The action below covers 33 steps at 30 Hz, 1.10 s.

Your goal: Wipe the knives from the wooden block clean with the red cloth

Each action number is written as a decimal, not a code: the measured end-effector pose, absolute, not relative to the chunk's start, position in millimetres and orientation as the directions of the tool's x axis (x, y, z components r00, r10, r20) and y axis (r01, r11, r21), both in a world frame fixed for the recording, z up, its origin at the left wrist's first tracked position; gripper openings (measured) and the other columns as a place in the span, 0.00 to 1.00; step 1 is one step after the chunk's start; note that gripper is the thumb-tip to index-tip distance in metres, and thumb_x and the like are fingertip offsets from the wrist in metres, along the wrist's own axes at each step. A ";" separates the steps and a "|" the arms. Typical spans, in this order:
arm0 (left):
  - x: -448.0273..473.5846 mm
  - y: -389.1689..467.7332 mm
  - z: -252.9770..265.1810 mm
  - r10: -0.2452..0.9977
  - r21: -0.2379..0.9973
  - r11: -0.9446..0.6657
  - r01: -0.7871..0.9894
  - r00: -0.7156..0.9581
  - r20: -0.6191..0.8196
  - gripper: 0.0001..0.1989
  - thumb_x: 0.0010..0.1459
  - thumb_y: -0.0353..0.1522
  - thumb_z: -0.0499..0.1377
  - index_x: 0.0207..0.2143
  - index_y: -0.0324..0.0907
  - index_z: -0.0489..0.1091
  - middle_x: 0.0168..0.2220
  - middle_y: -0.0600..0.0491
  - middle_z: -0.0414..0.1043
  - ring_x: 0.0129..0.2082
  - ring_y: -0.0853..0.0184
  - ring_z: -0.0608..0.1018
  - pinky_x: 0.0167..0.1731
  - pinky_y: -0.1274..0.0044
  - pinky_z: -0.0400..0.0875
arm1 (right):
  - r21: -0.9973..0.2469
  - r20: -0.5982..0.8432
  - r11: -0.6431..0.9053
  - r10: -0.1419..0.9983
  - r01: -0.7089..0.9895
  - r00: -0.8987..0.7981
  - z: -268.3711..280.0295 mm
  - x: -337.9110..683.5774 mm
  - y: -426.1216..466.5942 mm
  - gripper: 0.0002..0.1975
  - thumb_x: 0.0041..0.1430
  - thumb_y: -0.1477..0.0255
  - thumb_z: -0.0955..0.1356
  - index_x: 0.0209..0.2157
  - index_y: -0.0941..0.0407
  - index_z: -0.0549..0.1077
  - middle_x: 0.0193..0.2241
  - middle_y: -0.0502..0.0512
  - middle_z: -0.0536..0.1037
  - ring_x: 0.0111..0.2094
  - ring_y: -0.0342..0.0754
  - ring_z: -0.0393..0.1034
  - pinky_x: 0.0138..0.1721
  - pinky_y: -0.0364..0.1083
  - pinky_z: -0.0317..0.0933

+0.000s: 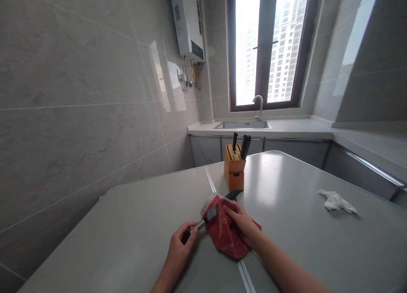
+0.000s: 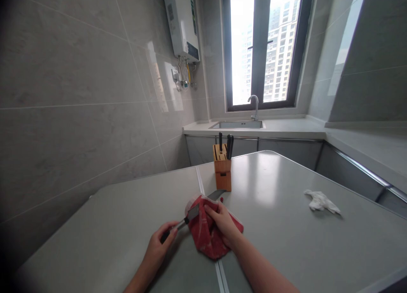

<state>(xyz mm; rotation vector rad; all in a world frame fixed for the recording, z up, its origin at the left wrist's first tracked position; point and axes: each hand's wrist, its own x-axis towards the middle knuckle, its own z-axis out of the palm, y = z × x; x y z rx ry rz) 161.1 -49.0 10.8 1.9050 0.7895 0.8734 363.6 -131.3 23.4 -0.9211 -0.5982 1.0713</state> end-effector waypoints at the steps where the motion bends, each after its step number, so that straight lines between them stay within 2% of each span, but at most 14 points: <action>1: 160.8 -48.7 11.2 0.804 0.896 -0.409 0.176 0.534 0.262 0.17 0.55 0.43 0.56 0.36 0.39 0.72 0.36 0.49 0.76 0.39 0.60 0.74 0.39 0.75 0.67 | -0.840 -0.039 0.180 0.921 -0.512 0.388 24.7 363.1 -131.4 0.14 0.48 0.65 0.72 0.36 0.55 0.71 0.31 0.50 0.79 0.31 0.45 0.73 0.36 0.45 0.66; 7: 159.8 -50.3 14.3 0.851 0.921 -0.354 0.165 0.465 0.244 0.16 0.53 0.44 0.57 0.32 0.39 0.71 0.31 0.52 0.74 0.33 0.62 0.73 0.33 0.78 0.67 | -0.732 -0.161 0.189 0.885 -0.655 0.436 28.4 363.9 -129.4 0.15 0.46 0.65 0.73 0.37 0.53 0.70 0.26 0.48 0.78 0.27 0.46 0.73 0.33 0.45 0.68; 12: 159.4 -53.0 17.7 0.864 0.923 -0.347 0.165 0.439 0.246 0.16 0.53 0.45 0.57 0.29 0.40 0.71 0.28 0.53 0.71 0.31 0.63 0.72 0.33 0.78 0.65 | -0.763 -0.165 0.231 0.833 -0.604 0.528 28.0 370.2 -127.9 0.14 0.47 0.63 0.72 0.35 0.53 0.70 0.25 0.46 0.78 0.27 0.46 0.74 0.32 0.46 0.69; 16: 158.4 -51.3 15.7 0.877 0.929 -0.334 0.162 0.413 0.243 0.16 0.53 0.44 0.57 0.28 0.40 0.70 0.26 0.55 0.68 0.29 0.65 0.69 0.30 0.80 0.63 | -0.763 -0.149 0.266 0.815 -0.590 0.559 28.1 374.1 -128.7 0.16 0.48 0.60 0.71 0.36 0.54 0.69 0.27 0.49 0.79 0.29 0.48 0.75 0.34 0.48 0.70; 22: 157.4 -49.6 14.6 0.879 0.934 -0.325 0.145 0.411 0.242 0.15 0.53 0.43 0.57 0.27 0.40 0.70 0.26 0.55 0.68 0.30 0.66 0.69 0.31 0.80 0.62 | -0.714 -0.152 0.331 0.787 -0.617 0.598 27.2 379.3 -128.0 0.16 0.46 0.64 0.72 0.37 0.54 0.69 0.27 0.48 0.79 0.28 0.46 0.74 0.33 0.46 0.70; 28: 157.2 -50.9 16.2 0.894 0.944 -0.298 0.142 0.390 0.223 0.16 0.53 0.44 0.58 0.27 0.40 0.70 0.26 0.56 0.68 0.30 0.66 0.69 0.31 0.80 0.62 | -0.674 -0.192 0.341 0.776 -0.655 0.601 30.0 384.6 -127.5 0.13 0.44 0.66 0.73 0.32 0.54 0.69 0.20 0.44 0.76 0.21 0.43 0.71 0.28 0.44 0.69; 33: 157.1 -50.2 15.5 0.901 0.958 -0.261 0.121 0.385 0.197 0.16 0.52 0.45 0.58 0.26 0.40 0.69 0.25 0.57 0.65 0.28 0.68 0.67 0.29 0.81 0.60 | -0.649 -0.208 0.358 0.766 -0.671 0.609 33.4 385.7 -128.7 0.15 0.43 0.67 0.74 0.34 0.54 0.69 0.22 0.45 0.77 0.23 0.45 0.73 0.30 0.45 0.70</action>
